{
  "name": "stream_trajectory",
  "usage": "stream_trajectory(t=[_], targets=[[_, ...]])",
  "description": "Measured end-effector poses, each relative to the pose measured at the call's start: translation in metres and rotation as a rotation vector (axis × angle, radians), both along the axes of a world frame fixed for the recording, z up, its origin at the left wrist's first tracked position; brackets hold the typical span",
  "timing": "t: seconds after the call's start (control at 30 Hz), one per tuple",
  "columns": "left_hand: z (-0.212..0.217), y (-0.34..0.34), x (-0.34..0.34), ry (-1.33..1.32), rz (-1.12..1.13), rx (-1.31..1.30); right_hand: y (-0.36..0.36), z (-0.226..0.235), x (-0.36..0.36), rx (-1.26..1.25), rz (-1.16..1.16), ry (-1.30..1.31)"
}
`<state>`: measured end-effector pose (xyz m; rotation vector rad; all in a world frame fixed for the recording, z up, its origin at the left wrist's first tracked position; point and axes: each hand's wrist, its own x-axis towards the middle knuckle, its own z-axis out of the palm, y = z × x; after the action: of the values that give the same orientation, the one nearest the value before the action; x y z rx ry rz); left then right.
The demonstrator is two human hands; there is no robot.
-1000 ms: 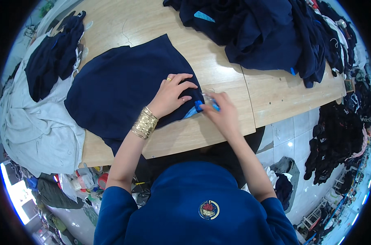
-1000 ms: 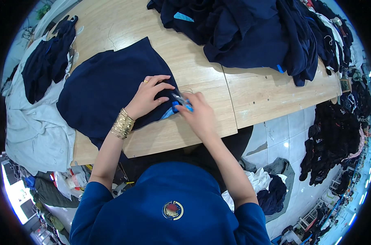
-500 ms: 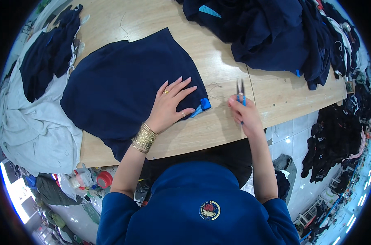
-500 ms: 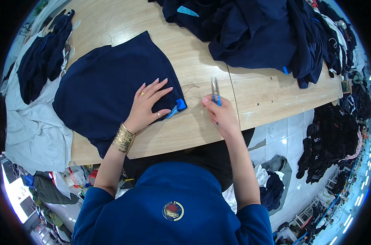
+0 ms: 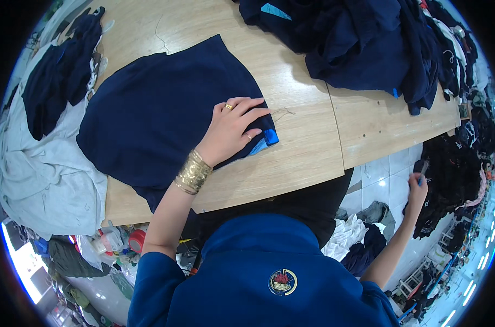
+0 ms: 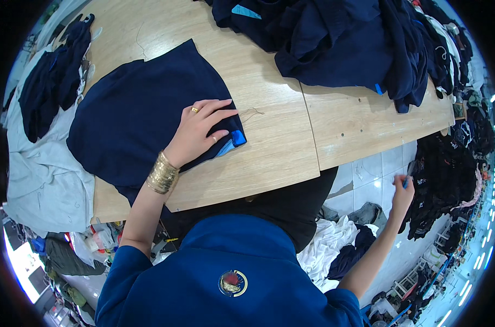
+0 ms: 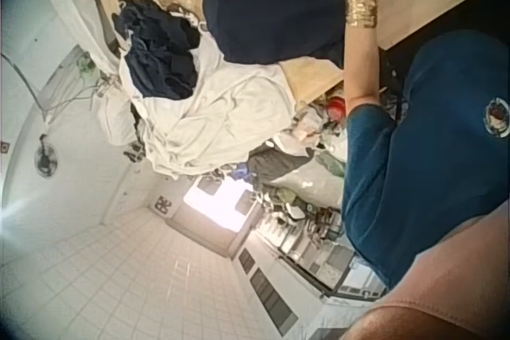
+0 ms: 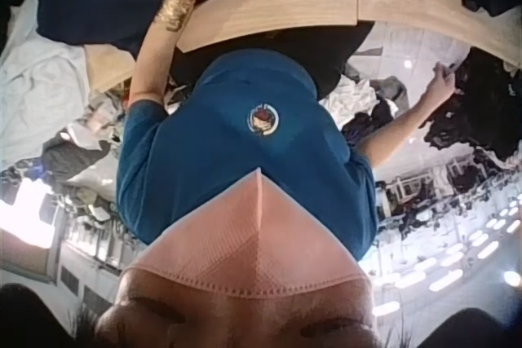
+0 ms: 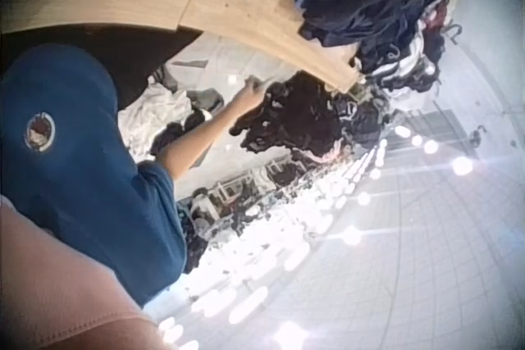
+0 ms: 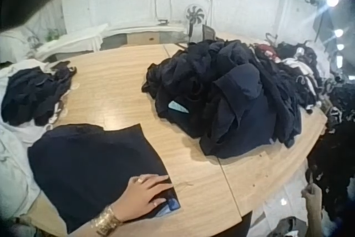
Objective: Trimming loose threads from navy blue athletic pants using thread snips.
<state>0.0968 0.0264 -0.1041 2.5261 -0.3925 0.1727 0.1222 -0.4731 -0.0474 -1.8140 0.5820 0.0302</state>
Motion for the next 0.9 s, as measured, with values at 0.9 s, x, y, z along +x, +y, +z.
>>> stream_trajectory(t=[0.9], targets=[[0.026, -0.012, -0.081, -0.008, 0.291, -0.3, 0.309, -0.057, 0.011, -0.297, 0.803, -0.237]])
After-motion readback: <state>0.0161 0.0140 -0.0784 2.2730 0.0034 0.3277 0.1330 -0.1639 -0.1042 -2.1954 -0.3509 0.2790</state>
